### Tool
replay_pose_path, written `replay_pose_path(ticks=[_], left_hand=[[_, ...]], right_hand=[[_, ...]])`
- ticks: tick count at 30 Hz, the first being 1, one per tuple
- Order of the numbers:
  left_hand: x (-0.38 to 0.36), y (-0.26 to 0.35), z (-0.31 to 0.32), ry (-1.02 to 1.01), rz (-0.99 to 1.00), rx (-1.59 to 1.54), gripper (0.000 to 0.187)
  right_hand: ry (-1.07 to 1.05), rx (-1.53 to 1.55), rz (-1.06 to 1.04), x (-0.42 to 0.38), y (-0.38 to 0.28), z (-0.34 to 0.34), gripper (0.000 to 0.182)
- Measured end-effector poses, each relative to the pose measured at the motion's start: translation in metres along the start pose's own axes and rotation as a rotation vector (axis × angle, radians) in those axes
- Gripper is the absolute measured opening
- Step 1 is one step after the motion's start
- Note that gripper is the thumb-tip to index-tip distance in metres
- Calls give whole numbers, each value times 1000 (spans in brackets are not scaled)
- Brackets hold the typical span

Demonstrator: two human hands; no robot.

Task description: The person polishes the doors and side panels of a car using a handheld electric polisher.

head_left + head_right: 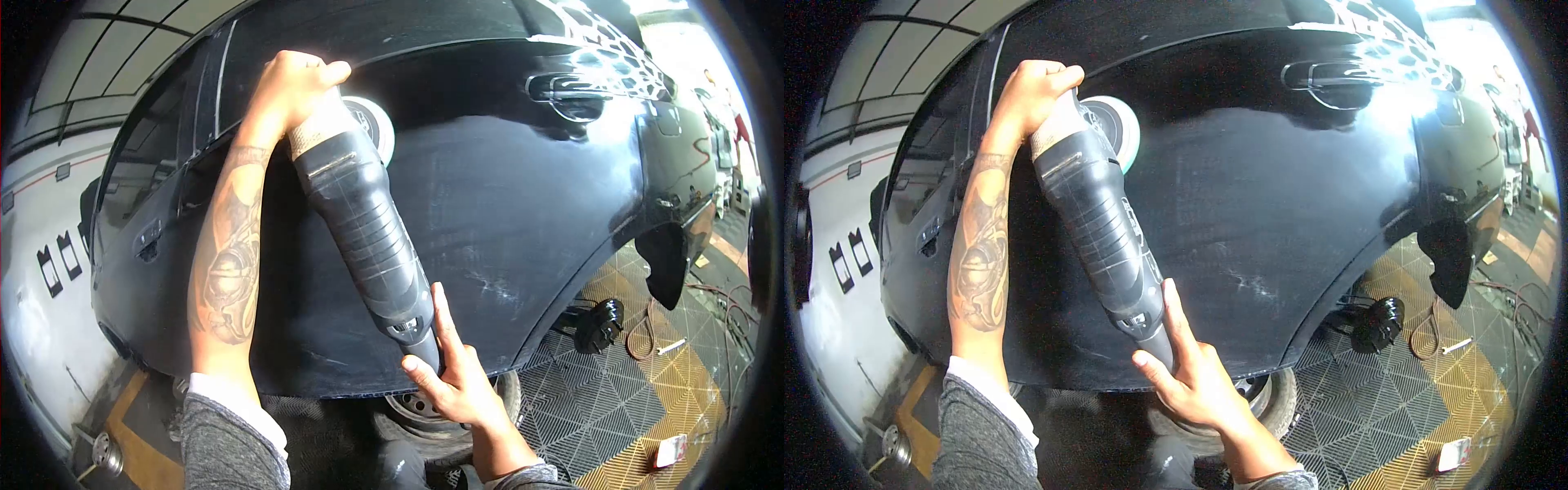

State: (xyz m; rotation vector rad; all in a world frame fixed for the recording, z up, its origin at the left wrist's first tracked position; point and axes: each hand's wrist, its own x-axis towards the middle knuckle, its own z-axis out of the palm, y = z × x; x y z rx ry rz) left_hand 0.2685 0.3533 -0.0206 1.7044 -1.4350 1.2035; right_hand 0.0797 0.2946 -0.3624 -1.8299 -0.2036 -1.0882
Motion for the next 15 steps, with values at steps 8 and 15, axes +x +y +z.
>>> replay_pose_path(ticks=[8, 15], left_hand=[[51, 62, 64, 8, 594, 382, 33], [69, 153, 116, 4, 90, -181, 50]], right_hand=[[151, 76, 150, -25, -3, -53, 94], [439, 312, 153, -36, -1, -62, 92]])
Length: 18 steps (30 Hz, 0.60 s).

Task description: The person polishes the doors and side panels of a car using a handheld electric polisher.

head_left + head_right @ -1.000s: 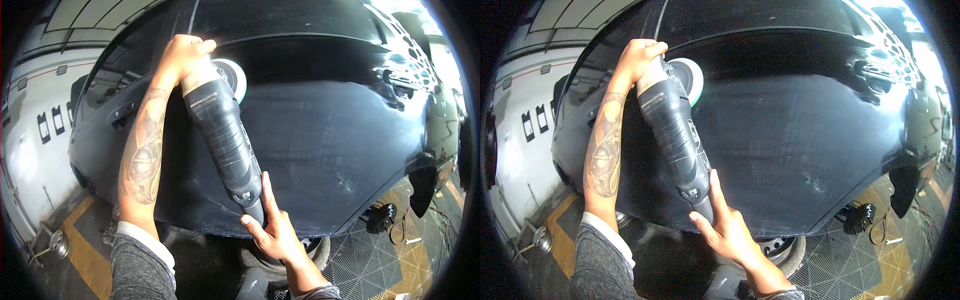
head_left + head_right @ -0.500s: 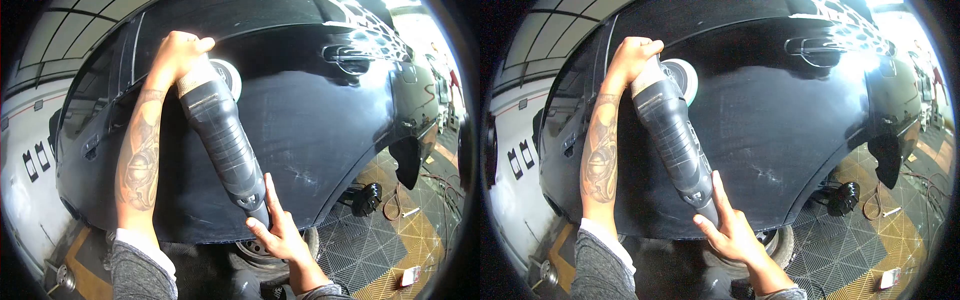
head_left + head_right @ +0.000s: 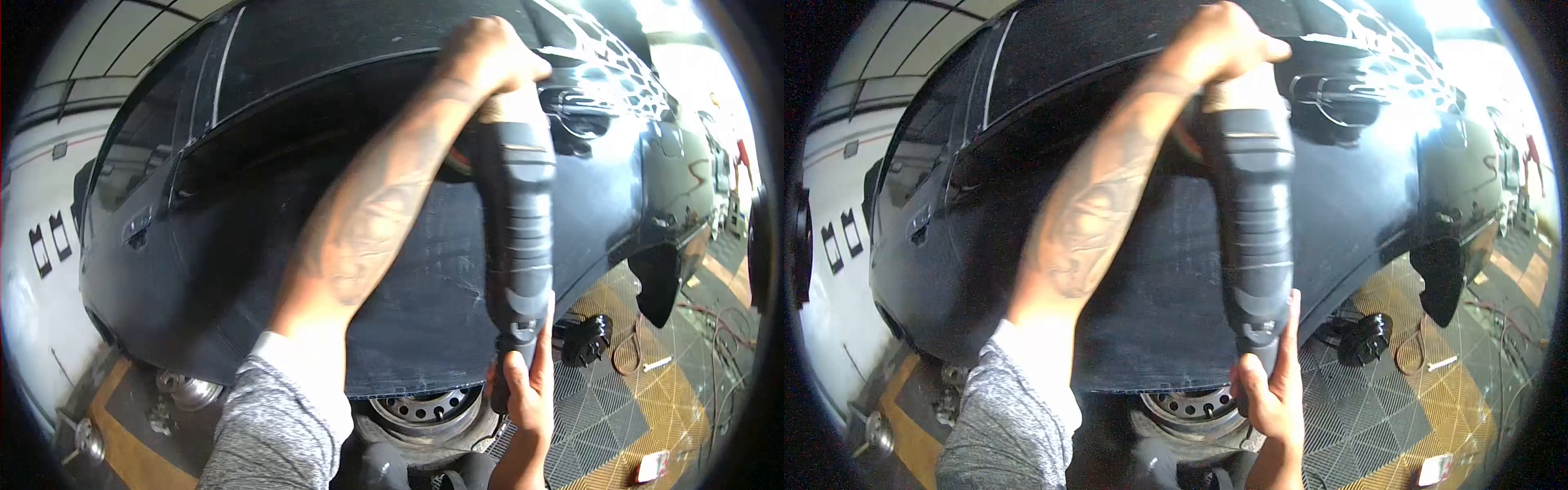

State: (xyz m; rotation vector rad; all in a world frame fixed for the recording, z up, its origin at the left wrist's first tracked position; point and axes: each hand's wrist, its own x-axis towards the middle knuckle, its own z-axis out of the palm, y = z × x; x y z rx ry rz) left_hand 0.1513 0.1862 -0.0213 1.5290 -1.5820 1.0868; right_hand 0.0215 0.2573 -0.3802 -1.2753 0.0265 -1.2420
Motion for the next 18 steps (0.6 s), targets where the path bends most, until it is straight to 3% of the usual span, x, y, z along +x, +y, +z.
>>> replay_pose_path(ticks=[3, 4, 10, 13, 16, 18], left_hand=[[-16, 14, -10, -7, -41, 12, 48], [-19, 12, -16, -62, -55, 2, 63], [-40, -31, -51, -7, -99, 40, 54], [-55, -71, -82, -12, -109, 85, 51], [-57, -143, -98, 12, 44, 332, 41], [-82, -166, -138, 24, -32, 361, 39]], right_hand=[[1, 4, -1, -6, 13, -5, 92], [-5, 5, -3, -8, 15, -5, 92], [-71, -22, 36, -13, 20, 24, 93], [-175, -55, 30, -11, 23, 52, 96], [-269, -93, 38, -9, 24, 85, 99], [-337, -146, 71, -5, 28, 108, 100]])
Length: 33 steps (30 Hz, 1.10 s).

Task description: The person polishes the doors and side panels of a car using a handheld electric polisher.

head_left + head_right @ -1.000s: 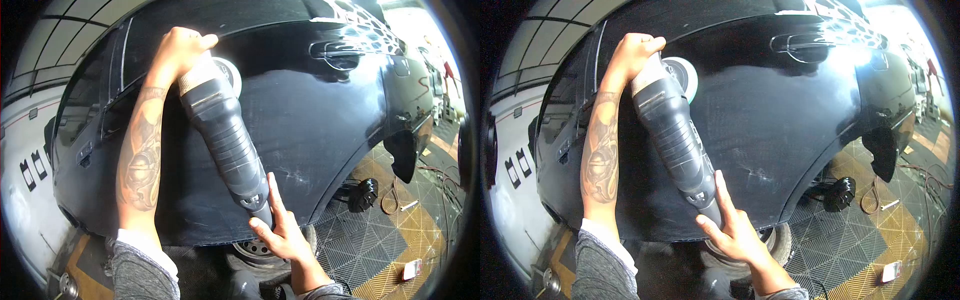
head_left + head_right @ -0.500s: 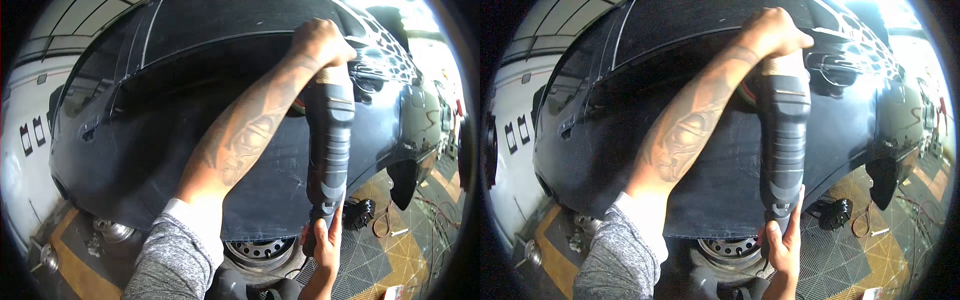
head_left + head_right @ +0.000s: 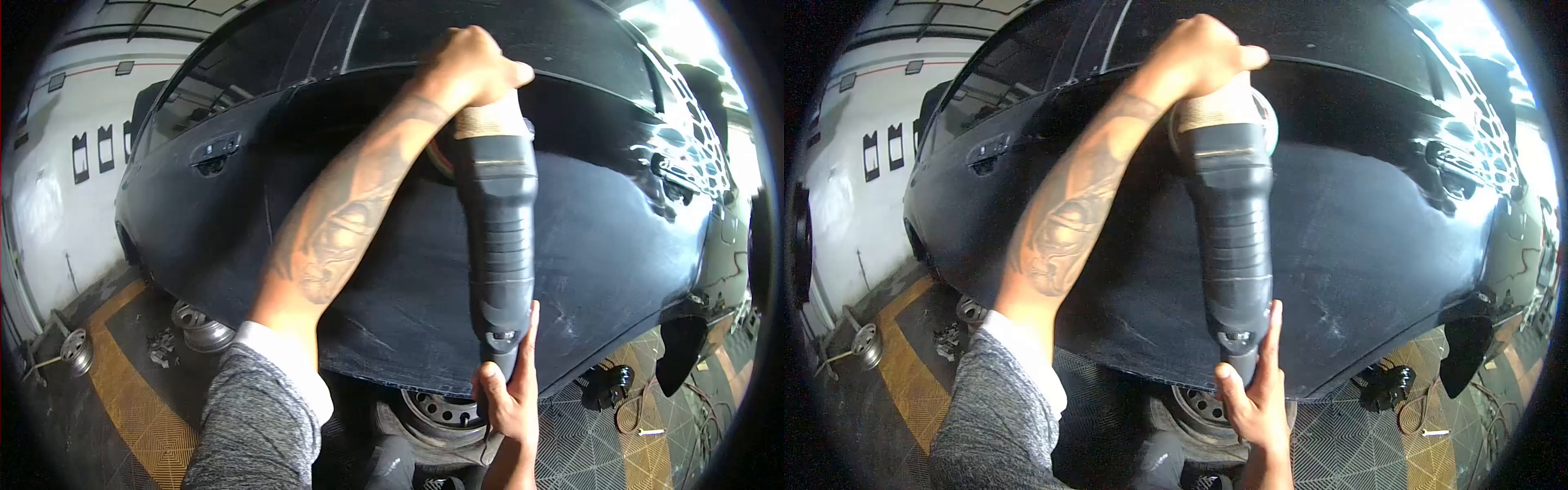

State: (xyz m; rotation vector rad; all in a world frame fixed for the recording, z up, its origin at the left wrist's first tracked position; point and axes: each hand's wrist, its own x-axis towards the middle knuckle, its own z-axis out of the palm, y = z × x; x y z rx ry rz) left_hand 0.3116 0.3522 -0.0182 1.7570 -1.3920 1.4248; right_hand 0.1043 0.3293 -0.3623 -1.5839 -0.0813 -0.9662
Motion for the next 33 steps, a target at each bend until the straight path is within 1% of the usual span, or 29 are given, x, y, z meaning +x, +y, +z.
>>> replay_pose_path(ticks=[1, 2, 3, 4, 5, 6, 7, 9, 11, 13, 14, 15, 17, 18, 21, 23, 25, 27, 29, 33], left_hand=[[-14, -15, -19, -1, -56, 4, 39], [-21, -45, -24, 35, 11, 8, 40], [-27, -67, -28, 47, -13, -13, 43], [-42, -74, -49, 46, -91, -61, 43], [-59, -79, -70, 46, -168, -107, 44], [-68, -94, -82, 43, -206, -119, 45], [-77, -110, -89, 41, -244, -133, 46], [-94, -139, -100, 89, -285, -193, 42], [-106, -165, -115, 67, -338, -133, 38], [-118, -193, -119, 114, -353, -131, 38], [-123, -207, -123, 104, -367, -161, 38], [-128, -217, -126, 109, -424, -214, 35], [-136, -246, -131, 101, -430, -231, 32], [-139, -247, -136, 103, -432, -234, 32], [-136, -241, -136, 117, -455, -300, 32], [-128, -232, -129, 69, -482, -290, 31], [-112, -207, -121, 36, -455, -284, 31], [-96, -180, -108, 21, -382, -215, 33], [-81, -145, -97, -5, -366, -239, 34], [-54, -85, -77, -25, -303, -263, 36]], right_hand=[[-49, -36, 11, 5, 2, 9, 99], [-113, -121, 44, 10, 0, 17, 99], [-142, -166, -1, 16, 6, 28, 99], [-169, -210, -47, 22, 10, 40, 99], [-209, -176, -5, 27, 6, 55, 99], [-235, -223, -7, 31, 6, 67, 99], [-272, -271, 16, 35, 2, 79, 99], [-306, -293, -101, 43, 6, 103, 98], [-365, -285, -89, 51, 7, 121, 98], [-385, -320, -172, 59, 15, 135, 97], [-398, -327, -222, 62, 19, 141, 96], [-425, -305, -209, 66, 18, 146, 95], [-459, -313, -179, 71, 12, 154, 94], [-482, -333, -130, 74, 8, 156, 93], [-474, -295, -171, 75, 12, 157, 94], [-460, -304, -144, 67, 9, 148, 94], [-405, -255, -185, 58, 11, 134, 94], [-373, -256, -150, 49, 6, 115, 94], [-315, -222, -231, 40, 4, 95, 94], [-234, -248, -213, 26, -6, 58, 94]])
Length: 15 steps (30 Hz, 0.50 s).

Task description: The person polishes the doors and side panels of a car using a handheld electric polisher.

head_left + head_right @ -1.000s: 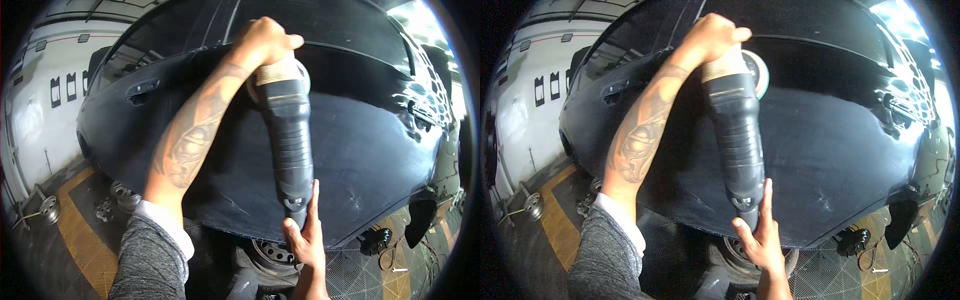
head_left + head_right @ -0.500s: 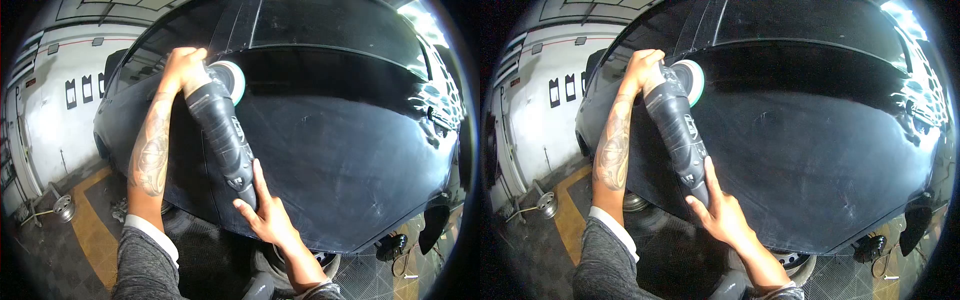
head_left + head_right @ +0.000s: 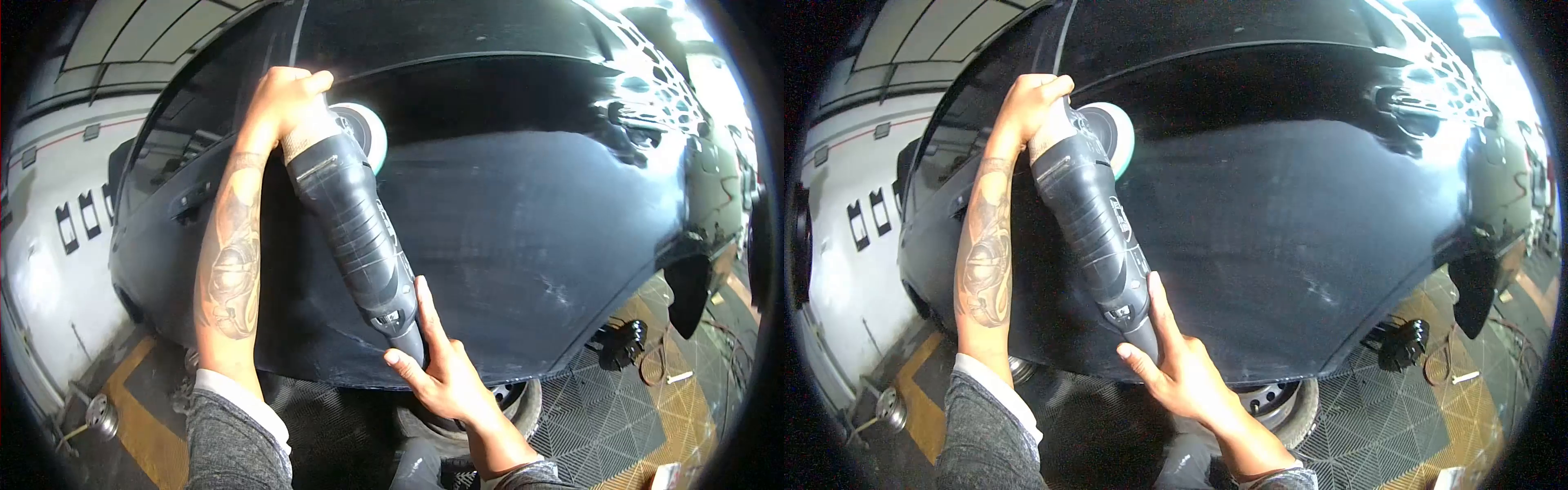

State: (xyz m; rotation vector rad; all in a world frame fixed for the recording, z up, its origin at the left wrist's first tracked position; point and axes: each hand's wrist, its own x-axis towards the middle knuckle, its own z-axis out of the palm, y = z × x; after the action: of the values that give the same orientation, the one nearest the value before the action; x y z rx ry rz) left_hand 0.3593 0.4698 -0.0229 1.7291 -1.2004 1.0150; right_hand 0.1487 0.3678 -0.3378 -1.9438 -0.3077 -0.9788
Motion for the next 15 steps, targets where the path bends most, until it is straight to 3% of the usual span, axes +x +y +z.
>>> replay_pose_path(ticks=[6, 13, 15], left_hand=[[14, 56, 44, -18, 242, 129, 40], [23, 113, 86, -51, 193, 65, 40], [25, 128, 98, -60, 404, 213, 28]], right_hand=[[49, 52, 75, -25, -1, -44, 93], [123, 72, 111, -45, 2, -82, 94], [143, 80, 128, -50, 4, -91, 94]])
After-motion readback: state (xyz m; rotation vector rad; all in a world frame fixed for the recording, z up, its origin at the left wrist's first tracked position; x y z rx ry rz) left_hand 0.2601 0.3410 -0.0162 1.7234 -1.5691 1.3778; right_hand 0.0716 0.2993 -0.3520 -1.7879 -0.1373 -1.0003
